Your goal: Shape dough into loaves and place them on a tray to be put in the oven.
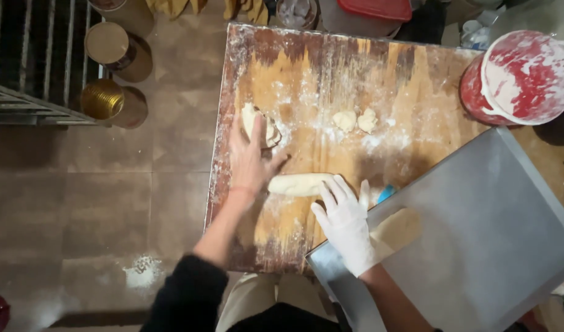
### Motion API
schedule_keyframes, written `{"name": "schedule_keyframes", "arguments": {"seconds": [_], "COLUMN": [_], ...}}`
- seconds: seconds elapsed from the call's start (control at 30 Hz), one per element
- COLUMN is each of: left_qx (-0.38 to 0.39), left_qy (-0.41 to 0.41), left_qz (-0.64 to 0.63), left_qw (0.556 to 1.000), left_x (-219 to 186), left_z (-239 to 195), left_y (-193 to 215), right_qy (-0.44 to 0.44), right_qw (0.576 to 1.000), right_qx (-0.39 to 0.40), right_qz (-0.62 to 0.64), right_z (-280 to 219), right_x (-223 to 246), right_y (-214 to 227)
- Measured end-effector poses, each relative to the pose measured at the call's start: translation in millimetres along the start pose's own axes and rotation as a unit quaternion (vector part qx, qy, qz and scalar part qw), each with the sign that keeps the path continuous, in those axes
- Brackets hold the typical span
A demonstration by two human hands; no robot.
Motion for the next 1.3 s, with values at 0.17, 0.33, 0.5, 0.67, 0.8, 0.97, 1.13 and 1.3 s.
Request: {"name": "schedule_keyframes", "arguments": {"seconds": [0.17, 0.33, 0.5, 0.67, 0.8, 0.97, 1.13, 1.3], "left_qx": [0.054, 0.092, 0.205, 0.255, 0.103, 0.062, 0.151, 0.206], "left_qy": [0.031, -0.035, -0.054, -0.028, -0.118, -0.08, -0.133, -0.13], "left_qz": [-0.044, -0.135, -0.15, -0.268, -0.185, -0.177, -0.119, -0.071], "left_qw": [0.997, 0.986, 0.966, 0.929, 0.97, 0.979, 0.972, 0.967], "left_x": [23, -31, -54, -76, -59, -33, -29, -37], "left_z": [76, 129, 49, -64, -27, 34, -39, -136], "left_y": [-26, -27, -43, -80, -115, -111, -102, -92], "right_qy": [0.006, 0.004, -0.007, -0.033, -0.031, -0.063, 0.096, 0.092], "right_qw": [1.0, 0.999, 1.0, 0.98, 0.995, 0.996, 0.992, 0.996], "right_qx": [-0.019, -0.026, 0.006, 0.148, 0.025, 0.043, -0.07, 0.012], "right_qz": [0.013, 0.019, 0.019, -0.128, -0.091, -0.04, -0.034, -0.012], "right_z": [2, 5, 13, 26, 80, 133, 71, -8], "right_x": [-3, -11, -7, -8, -30, -51, -20, 6], "right_y": [-4, -11, -19, -81, -90, -74, -55, -52]}}
Point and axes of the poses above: each hand's wrist, its own z-axis towards the middle knuckle, its own y-axis out of the back of the hand, x = y × z, the point moved 7 cm from there along z, towards the middle knuckle, and after that the axes turned 10 degrees about x, right-handed, at the moved point
